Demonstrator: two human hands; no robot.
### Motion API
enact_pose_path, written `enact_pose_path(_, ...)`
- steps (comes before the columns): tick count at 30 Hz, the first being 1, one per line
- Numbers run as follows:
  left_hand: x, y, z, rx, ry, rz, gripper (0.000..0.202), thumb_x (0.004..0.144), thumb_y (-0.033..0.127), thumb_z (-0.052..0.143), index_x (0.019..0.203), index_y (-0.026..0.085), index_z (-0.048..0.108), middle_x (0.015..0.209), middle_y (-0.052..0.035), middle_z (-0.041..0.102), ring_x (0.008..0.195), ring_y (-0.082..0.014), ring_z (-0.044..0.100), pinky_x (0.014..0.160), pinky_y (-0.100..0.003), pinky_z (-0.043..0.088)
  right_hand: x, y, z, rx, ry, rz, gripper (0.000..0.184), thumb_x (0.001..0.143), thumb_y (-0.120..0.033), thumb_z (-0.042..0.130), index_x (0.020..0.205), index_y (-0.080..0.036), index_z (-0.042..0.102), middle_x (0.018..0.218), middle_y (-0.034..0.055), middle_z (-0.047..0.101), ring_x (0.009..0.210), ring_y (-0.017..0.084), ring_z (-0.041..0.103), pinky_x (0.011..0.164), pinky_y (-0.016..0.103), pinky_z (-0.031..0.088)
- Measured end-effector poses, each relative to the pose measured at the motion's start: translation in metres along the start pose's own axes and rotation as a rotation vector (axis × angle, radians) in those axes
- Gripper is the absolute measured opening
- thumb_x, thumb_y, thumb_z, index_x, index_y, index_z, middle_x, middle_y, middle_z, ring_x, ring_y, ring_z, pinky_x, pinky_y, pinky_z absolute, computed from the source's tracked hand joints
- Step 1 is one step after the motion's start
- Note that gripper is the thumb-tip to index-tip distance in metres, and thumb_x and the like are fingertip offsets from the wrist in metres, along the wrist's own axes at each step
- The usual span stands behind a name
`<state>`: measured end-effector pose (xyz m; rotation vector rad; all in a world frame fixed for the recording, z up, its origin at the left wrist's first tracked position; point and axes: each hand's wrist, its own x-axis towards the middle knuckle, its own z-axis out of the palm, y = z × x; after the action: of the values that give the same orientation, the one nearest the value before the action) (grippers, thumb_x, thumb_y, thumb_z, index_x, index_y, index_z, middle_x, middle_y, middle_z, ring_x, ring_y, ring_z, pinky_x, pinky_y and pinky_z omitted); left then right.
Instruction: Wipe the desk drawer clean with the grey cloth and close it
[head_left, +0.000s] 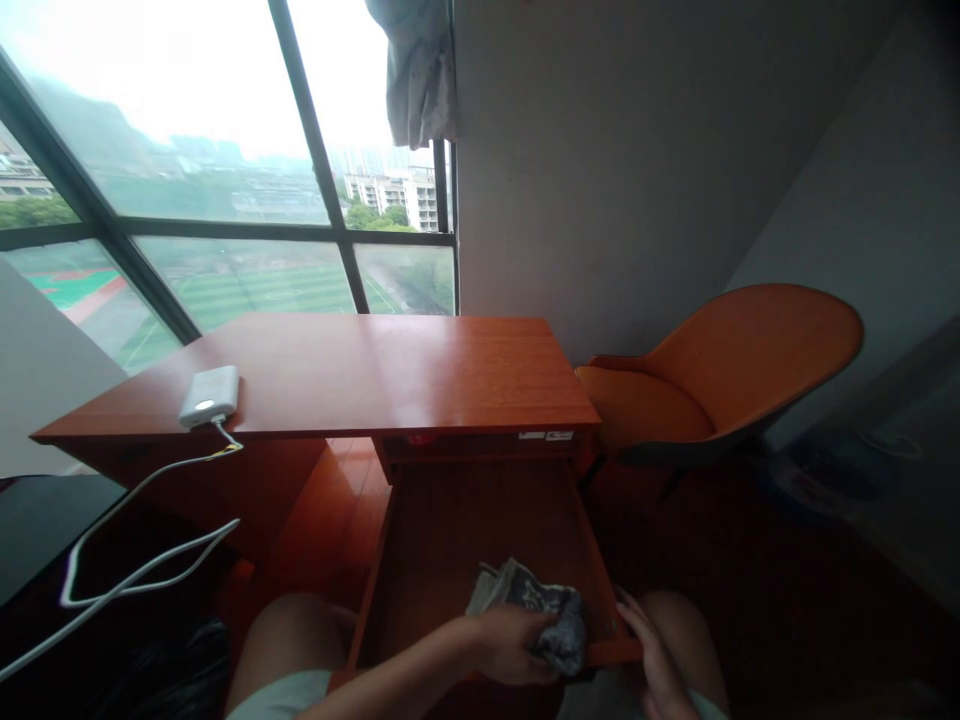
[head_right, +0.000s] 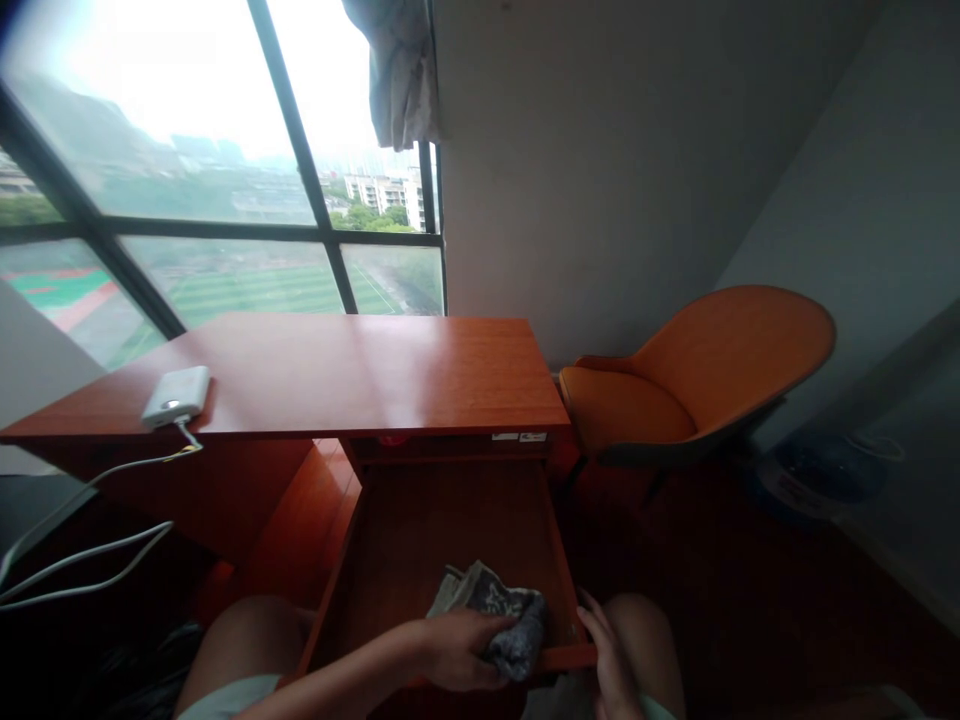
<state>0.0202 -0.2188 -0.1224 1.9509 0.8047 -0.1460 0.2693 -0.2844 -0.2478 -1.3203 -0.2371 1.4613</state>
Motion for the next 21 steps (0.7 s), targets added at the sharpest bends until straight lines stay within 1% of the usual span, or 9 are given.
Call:
enact_pose_path(3, 0.032, 0.02, 0.008, 0.108, -0.074, -0.013, 0.066, 0.075, 0.055, 0.057, 0.133, 0.024, 0.05, 0.127, -0.0132, 0.061, 0.115, -0.037, 0.056, 0.092, -0.045, 0.046, 0.007, 0.003, -0.005, -0.012, 0.019, -0.03, 0.053, 0.065, -0.046, 0.069, 0.112, -0.025, 0.059, 0.108, 0.0007, 0.072, 0.116, 0.028, 0.058, 0.095, 0.038, 0.048)
enact_pose_path(5, 0.045, 0.028, 0.01, 0.15, -0.078, 0.011, 0.065, 0.075, 0.056, 0.056, 0.13, 0.022, 0.052, 0.122, -0.014, 0.064, 0.112, -0.0369, 0.059, 0.089, -0.043, 0.048, 0.009, 0.004, -0.007, -0.014, 0.019, -0.043, 0.052, 0.064, -0.046, 0.07, 0.111, -0.025, 0.061, 0.108, 0.0014, 0.072, 0.116, 0.029, 0.058, 0.096, 0.04, 0.048)
enact_pose_path(7, 0.05, 0.03, 0.009, 0.176, -0.075, 0.021, 0.062, 0.076, 0.056, 0.054, 0.127, 0.021, 0.054, 0.118, -0.0144, 0.065, 0.109, -0.0367, 0.061, 0.085, -0.042, 0.049, 0.008, 0.004, -0.006, -0.011, 0.02, -0.042, 0.052, 0.064, -0.046, 0.07, 0.111, -0.025, 0.06, 0.107, 0.0014, 0.072, 0.115, 0.029, 0.059, 0.095, 0.041, 0.048)
enact_pose_path(9, 0.048, 0.027, 0.006, 0.193, -0.086, 0.021, 0.059, 0.077, 0.058, 0.051, 0.123, 0.021, 0.057, 0.115, -0.0148, 0.067, 0.104, -0.0364, 0.063, 0.081, -0.041, 0.05, 0.005, 0.002, -0.004, -0.01, 0.02, -0.025, 0.053, 0.065, -0.046, 0.07, 0.113, -0.026, 0.06, 0.106, 0.0014, 0.073, 0.114, 0.029, 0.06, 0.095, 0.041, 0.049)
enact_pose_path(11, 0.039, 0.021, 0.002, 0.216, -0.095, 0.014, 0.056, 0.079, 0.058, 0.048, 0.119, 0.021, 0.06, 0.112, -0.0144, 0.068, 0.101, -0.0354, 0.065, 0.079, -0.039, 0.051, 0.001, 0.0, -0.002, -0.016, 0.015, -0.005, 0.054, 0.065, -0.046, 0.07, 0.115, -0.027, 0.059, 0.105, 0.0016, 0.073, 0.113, 0.029, 0.06, 0.095, 0.042, 0.049)
enact_pose_path(14, 0.018, 0.007, -0.005, 0.257, -0.074, -0.019, 0.054, 0.078, 0.057, 0.049, 0.118, 0.021, 0.061, 0.109, -0.0136, 0.069, 0.098, -0.0333, 0.065, 0.077, -0.036, 0.05, -0.004, -0.002, 0.001, -0.032, 0.014, 0.012, 0.055, 0.064, -0.047, 0.069, 0.115, -0.027, 0.06, 0.108, 0.0015, 0.072, 0.113, 0.029, 0.06, 0.095, 0.042, 0.049)
enact_pose_path(17, -0.014, -0.01, -0.012, 0.292, -0.031, -0.068, 0.054, 0.078, 0.055, 0.051, 0.118, 0.021, 0.06, 0.107, -0.0137, 0.069, 0.095, -0.0318, 0.066, 0.076, -0.036, 0.05, -0.007, -0.005, 0.003, -0.044, 0.009, 0.024, 0.052, 0.068, -0.048, 0.066, 0.116, -0.028, 0.059, 0.113, 0.0003, 0.071, 0.115, 0.027, 0.059, 0.096, 0.04, 0.048)
enact_pose_path(21, -0.066, -0.031, -0.03, 0.316, -0.01, -0.149, 0.042, 0.078, 0.047, 0.051, 0.11, 0.022, 0.063, 0.104, -0.0114, 0.07, 0.093, -0.03, 0.065, 0.077, -0.036, 0.049, -0.012, -0.007, 0.006, -0.052, 0.01, 0.031, 0.051, 0.069, -0.049, 0.065, 0.116, -0.028, 0.059, 0.114, 0.0013, 0.07, 0.117, 0.028, 0.057, 0.098, 0.041, 0.046)
